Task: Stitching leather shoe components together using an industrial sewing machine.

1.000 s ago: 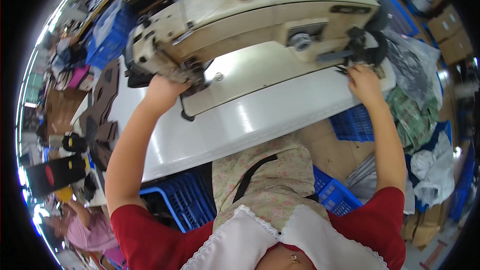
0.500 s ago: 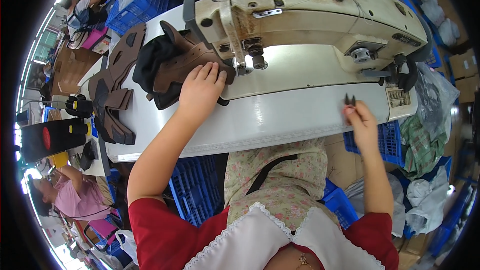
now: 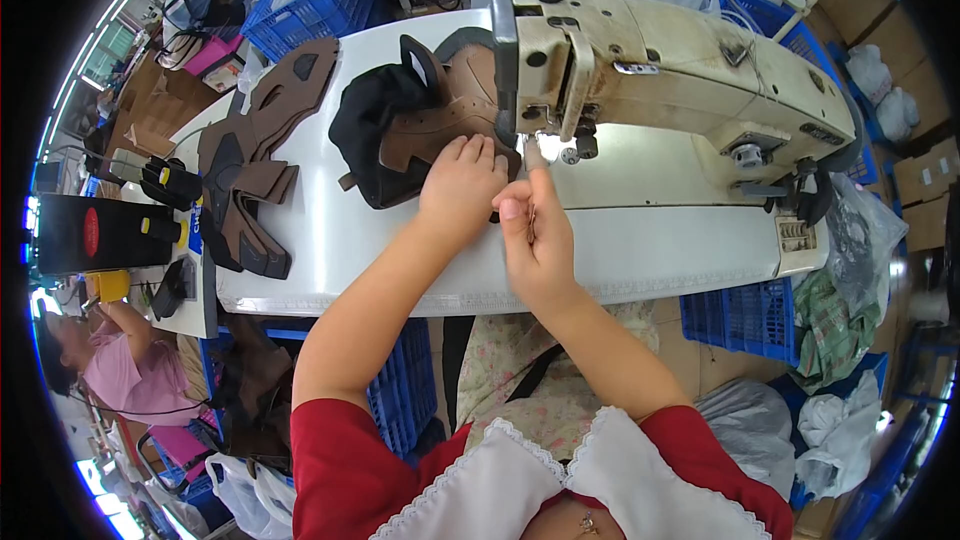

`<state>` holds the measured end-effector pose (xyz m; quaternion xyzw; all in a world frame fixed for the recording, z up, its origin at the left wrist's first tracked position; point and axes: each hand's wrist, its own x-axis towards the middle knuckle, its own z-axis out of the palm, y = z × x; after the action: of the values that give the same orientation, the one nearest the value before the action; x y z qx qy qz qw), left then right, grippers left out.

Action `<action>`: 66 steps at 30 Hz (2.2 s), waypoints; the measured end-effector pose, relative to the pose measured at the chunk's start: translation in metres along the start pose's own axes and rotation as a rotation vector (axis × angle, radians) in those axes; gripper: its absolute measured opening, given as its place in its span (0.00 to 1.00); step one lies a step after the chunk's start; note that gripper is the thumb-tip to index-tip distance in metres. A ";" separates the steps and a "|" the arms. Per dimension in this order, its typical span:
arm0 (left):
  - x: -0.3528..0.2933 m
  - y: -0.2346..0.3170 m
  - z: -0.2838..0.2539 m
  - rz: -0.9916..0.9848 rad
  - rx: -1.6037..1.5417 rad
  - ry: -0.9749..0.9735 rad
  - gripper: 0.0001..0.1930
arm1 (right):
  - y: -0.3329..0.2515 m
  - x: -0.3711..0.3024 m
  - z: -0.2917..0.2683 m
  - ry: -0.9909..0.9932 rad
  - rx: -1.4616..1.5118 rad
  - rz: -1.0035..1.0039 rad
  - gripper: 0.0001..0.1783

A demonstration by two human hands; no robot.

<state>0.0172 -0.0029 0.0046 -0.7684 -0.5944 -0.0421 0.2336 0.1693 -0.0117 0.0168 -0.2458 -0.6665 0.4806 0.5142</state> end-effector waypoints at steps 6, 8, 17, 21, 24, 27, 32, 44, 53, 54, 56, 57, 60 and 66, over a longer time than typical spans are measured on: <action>-0.001 0.000 0.006 -0.026 -0.116 -0.008 0.17 | -0.002 0.037 0.007 0.038 -0.320 -0.179 0.39; 0.000 0.002 0.007 -0.064 -0.171 -0.059 0.17 | -0.002 0.042 0.017 0.153 -0.417 -0.266 0.41; -0.001 0.002 0.002 -0.003 -0.081 -0.035 0.16 | -0.024 0.049 0.019 0.163 0.476 -0.014 0.31; -0.004 0.002 -0.004 -0.002 0.004 -0.038 0.16 | -0.033 0.036 0.003 0.139 0.757 0.136 0.29; -0.002 0.002 -0.003 -0.008 -0.007 -0.027 0.15 | -0.016 0.026 -0.020 0.001 0.424 0.161 0.26; -0.001 -0.003 -0.004 -0.034 -0.036 -0.172 0.20 | -0.012 0.032 -0.041 -0.067 0.385 0.203 0.21; -0.026 -0.024 -0.010 -0.058 0.003 -0.206 0.19 | -0.029 0.025 -0.057 -0.083 0.317 0.182 0.23; -0.090 -0.033 -0.029 -0.165 -0.002 -0.006 0.20 | 0.017 0.022 -0.033 -0.393 -0.648 0.093 0.22; -0.095 -0.029 -0.025 -0.167 -0.050 0.062 0.19 | 0.038 0.040 0.002 -0.425 -1.107 -0.255 0.22; -0.095 -0.028 -0.026 -0.181 -0.046 0.054 0.20 | 0.037 0.041 0.004 -0.448 -1.139 -0.269 0.22; -0.094 -0.026 -0.025 -0.194 -0.043 0.049 0.21 | 0.040 0.043 0.006 -0.450 -1.138 -0.271 0.22; -0.093 -0.026 -0.024 -0.192 -0.043 0.058 0.21 | 0.041 0.043 0.007 -0.453 -1.135 -0.273 0.22; -0.094 -0.027 -0.023 -0.186 -0.051 0.071 0.20 | 0.037 0.047 0.013 -0.497 -1.169 -0.236 0.22; -0.091 -0.025 -0.025 -0.201 -0.055 0.079 0.20 | 0.046 0.049 0.009 -0.489 -1.083 -0.289 0.10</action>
<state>-0.0273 -0.0900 0.0038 -0.7088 -0.6573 -0.1120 0.2301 0.1364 0.0448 -0.0026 -0.2619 -0.9414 0.0412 0.2084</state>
